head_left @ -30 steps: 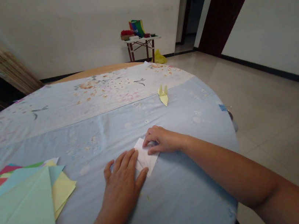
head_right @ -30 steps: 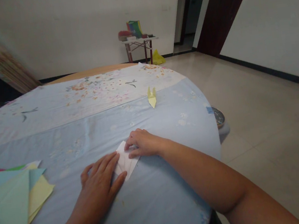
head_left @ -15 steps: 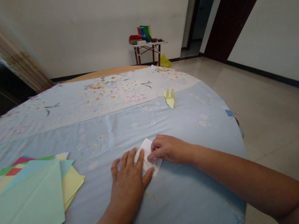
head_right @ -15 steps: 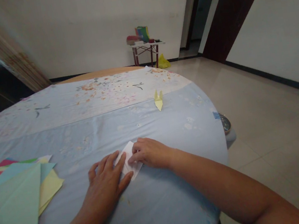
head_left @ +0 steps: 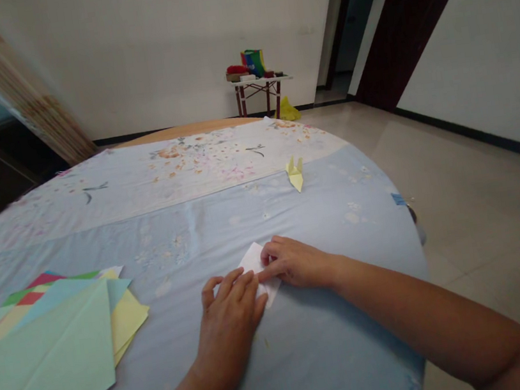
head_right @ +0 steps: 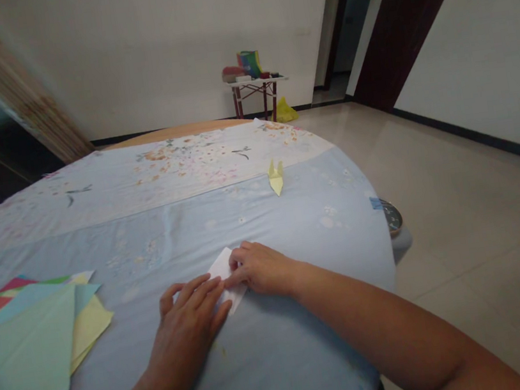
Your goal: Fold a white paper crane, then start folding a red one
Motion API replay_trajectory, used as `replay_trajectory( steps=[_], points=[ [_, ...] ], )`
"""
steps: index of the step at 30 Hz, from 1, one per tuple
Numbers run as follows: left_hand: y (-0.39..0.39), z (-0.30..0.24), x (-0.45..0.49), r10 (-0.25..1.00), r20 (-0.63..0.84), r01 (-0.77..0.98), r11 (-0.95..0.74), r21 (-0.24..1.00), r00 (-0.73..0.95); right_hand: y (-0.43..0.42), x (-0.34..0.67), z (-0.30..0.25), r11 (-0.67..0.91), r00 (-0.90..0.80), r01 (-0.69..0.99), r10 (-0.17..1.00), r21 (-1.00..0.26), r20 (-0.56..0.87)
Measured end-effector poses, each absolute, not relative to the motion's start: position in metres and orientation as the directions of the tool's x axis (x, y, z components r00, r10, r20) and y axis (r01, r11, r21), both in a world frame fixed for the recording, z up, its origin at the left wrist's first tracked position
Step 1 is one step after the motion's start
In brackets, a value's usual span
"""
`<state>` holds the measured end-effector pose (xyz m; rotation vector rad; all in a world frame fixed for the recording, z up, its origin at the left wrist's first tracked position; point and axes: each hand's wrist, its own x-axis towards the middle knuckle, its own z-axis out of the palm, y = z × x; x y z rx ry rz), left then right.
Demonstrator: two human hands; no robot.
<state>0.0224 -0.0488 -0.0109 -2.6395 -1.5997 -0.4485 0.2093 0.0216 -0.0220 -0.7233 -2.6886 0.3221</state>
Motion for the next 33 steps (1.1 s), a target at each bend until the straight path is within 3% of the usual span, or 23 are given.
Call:
replay_trajectory(
  steps=[6, 15, 22, 33],
  points=[
    [-0.05, -0.011, 0.022, 0.888, 0.216, 0.891, -0.437, 0.125, 0.406, 0.021, 0.21, -0.026, 0.825, -0.781, 0.446, 0.549, -0.348, 0.3],
    [-0.045, -0.016, 0.02, 0.921, 0.152, 0.917, -0.378, 0.125, 0.359, 0.023, 0.214, -0.027, 0.871, -0.804, 0.396, 0.481, -0.289, 0.348],
    [-0.045, -0.015, 0.018, 0.929, 0.119, 0.92, -0.366, 0.142, 0.351, 0.02, 0.208, -0.021, 0.887, -0.861, 0.393, 0.448, -0.243, 0.242],
    [-0.042, -0.013, 0.012, 0.916, 0.072, 0.899, -0.401, 0.177, 0.395, 0.022, 0.212, -0.021, 0.888, -0.89, 0.335, 0.408, -0.315, 0.205]
  ],
)
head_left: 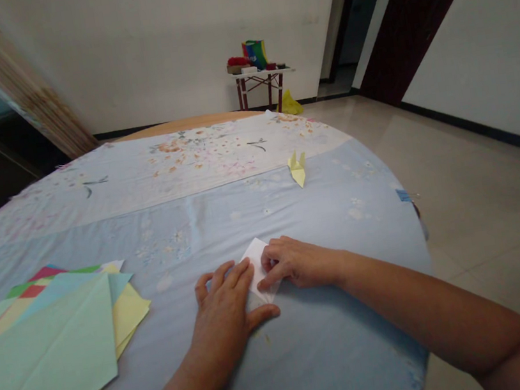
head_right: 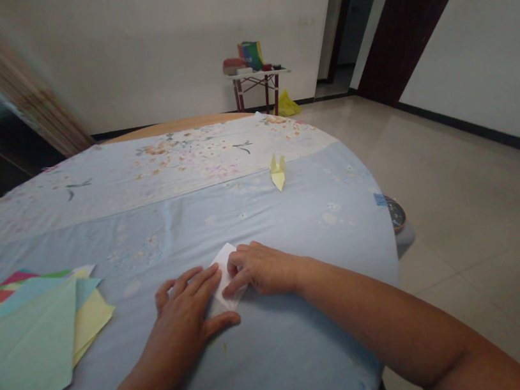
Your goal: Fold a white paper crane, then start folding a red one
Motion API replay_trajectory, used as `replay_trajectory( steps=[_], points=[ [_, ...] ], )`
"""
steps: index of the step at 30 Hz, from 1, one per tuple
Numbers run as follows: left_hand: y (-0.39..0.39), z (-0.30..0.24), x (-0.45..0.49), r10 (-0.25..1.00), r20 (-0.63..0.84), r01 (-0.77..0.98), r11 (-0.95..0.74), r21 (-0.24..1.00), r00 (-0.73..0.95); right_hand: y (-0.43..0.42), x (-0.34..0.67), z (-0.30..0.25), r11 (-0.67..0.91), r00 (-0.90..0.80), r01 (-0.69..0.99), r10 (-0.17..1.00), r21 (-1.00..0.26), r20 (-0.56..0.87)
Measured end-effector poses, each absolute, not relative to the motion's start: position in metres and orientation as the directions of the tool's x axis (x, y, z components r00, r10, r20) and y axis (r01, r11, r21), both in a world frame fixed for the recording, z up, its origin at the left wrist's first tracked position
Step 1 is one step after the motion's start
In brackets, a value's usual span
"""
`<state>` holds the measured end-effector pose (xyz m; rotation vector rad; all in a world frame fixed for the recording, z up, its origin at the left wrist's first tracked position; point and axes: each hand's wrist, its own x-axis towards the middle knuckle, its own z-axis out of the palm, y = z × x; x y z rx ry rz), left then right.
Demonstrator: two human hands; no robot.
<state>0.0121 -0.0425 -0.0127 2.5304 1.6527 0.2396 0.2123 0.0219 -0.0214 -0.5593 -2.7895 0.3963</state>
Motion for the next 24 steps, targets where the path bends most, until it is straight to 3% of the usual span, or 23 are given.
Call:
replay_trajectory(
  steps=[8, 19, 21, 24],
  points=[
    [-0.0395, -0.0059, 0.0092, 0.903, 0.063, 0.882, -0.429, 0.197, 0.425, 0.0172, 0.2138, -0.0157, 0.876, -0.891, 0.348, 0.419, -0.333, 0.172],
    [-0.0362, -0.0058, 0.0076, 0.895, 0.11, 0.864, -0.446, 0.233, 0.432, 0.0129, 0.2158, -0.0139, 0.838, -0.908, 0.303, 0.399, -0.454, 0.129],
    [-0.0364, -0.006, 0.0095, 0.902, 0.116, 0.871, -0.432, 0.235, 0.416, 0.014, 0.2161, -0.0138, 0.804, -0.887, 0.29, 0.429, -0.52, 0.169],
    [-0.0367, -0.0069, 0.0115, 0.908, 0.123, 0.879, -0.418, 0.229, 0.4, 0.0174, 0.2166, -0.014, 0.708, -0.769, 0.3, 0.576, -0.639, 0.277]
  ],
)
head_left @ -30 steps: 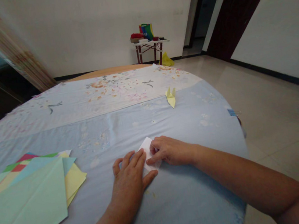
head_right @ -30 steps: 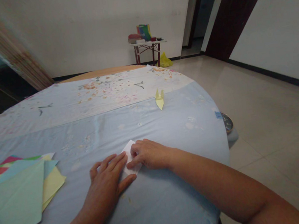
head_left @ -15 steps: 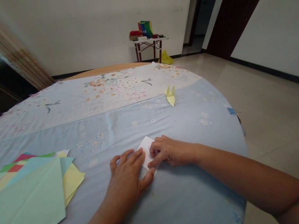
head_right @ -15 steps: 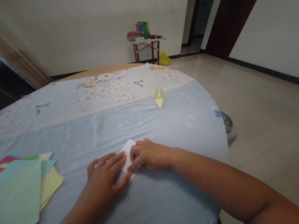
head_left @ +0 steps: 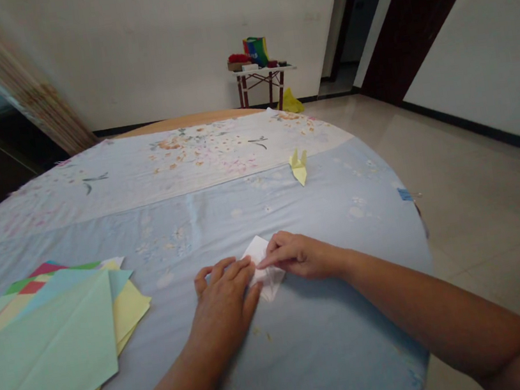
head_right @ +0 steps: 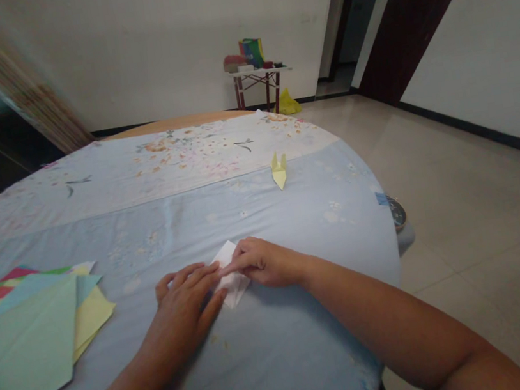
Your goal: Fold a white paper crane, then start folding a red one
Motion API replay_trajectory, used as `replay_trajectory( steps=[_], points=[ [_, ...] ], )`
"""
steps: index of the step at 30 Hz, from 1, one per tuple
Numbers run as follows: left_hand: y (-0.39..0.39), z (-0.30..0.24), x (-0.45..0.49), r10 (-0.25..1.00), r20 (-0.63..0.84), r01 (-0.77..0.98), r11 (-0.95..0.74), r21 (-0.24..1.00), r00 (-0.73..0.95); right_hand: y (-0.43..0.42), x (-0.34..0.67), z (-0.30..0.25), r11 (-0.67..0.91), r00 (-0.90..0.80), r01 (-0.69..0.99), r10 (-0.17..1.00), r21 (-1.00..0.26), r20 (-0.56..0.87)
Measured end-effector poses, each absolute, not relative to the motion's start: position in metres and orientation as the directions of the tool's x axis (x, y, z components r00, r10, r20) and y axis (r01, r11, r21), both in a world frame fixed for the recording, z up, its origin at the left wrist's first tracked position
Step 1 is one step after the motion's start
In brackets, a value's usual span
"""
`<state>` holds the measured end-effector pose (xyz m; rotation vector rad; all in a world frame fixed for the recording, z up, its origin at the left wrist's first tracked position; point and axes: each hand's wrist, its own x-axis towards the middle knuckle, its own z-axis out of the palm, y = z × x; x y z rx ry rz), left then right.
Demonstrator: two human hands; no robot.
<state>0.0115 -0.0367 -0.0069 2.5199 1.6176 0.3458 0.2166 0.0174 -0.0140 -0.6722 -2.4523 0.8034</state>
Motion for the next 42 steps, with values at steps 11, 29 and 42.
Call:
replay_trajectory(
  steps=[11, 29, 42],
  points=[
    [-0.04, -0.008, 0.016, 0.909, 0.145, 0.885, -0.414, 0.214, 0.391, 0.024, 0.211, -0.03, 0.644, -0.607, 0.566, 0.748, -0.514, 0.268],
    [-0.043, -0.012, 0.023, 0.909, 0.141, 0.897, -0.411, 0.161, 0.391, 0.032, 0.201, -0.031, 0.605, -0.575, 0.595, 0.78, -0.529, 0.246],
    [-0.044, -0.011, 0.022, 0.908, 0.114, 0.896, -0.417, 0.154, 0.403, 0.032, 0.199, -0.029, 0.58, -0.554, 0.616, 0.8, -0.533, 0.23]
  ],
)
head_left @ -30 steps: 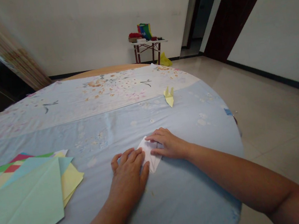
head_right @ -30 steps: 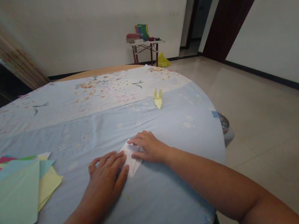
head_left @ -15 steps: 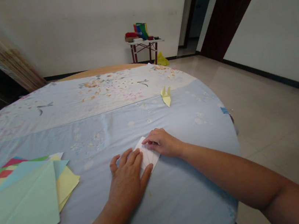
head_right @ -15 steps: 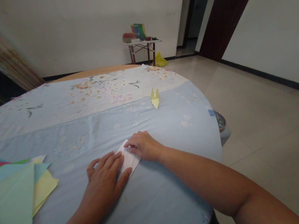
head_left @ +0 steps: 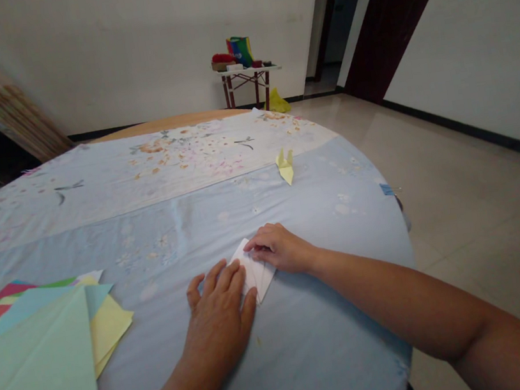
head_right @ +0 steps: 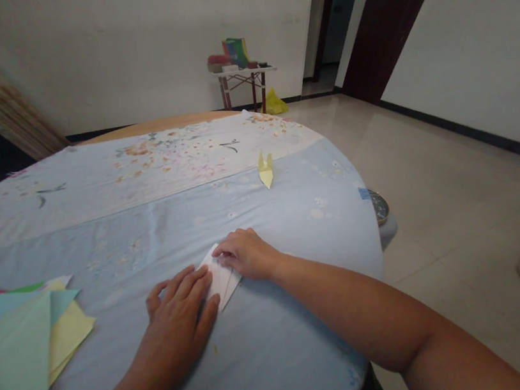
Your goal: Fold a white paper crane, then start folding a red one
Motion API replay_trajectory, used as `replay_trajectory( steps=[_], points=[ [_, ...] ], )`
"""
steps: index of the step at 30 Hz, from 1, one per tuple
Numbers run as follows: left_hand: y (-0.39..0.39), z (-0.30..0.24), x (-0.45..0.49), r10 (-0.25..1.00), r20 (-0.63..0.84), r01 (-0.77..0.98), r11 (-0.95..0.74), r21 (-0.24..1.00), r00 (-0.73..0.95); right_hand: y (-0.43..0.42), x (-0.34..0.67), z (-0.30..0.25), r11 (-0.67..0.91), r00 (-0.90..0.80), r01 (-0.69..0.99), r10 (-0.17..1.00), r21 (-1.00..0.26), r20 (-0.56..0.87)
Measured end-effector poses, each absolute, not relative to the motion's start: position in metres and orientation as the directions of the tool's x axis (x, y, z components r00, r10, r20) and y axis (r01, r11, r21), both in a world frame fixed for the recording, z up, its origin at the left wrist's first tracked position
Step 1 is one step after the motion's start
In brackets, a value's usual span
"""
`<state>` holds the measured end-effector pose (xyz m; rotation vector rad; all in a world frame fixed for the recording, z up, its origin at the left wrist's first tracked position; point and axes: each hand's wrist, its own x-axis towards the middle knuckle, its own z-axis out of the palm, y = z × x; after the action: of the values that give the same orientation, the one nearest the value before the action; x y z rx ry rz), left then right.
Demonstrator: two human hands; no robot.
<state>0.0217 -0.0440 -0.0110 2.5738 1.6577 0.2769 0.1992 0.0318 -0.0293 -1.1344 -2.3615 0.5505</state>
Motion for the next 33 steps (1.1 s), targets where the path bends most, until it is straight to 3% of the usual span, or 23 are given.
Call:
replay_trajectory(
  steps=[33],
  points=[
    [-0.0474, -0.0116, 0.0271, 0.927, 0.119, 0.912, -0.372, 0.175, 0.355, 0.0318, 0.2, -0.0297, 0.592, -0.567, 0.621, 0.792, -0.513, 0.227]
  ],
)
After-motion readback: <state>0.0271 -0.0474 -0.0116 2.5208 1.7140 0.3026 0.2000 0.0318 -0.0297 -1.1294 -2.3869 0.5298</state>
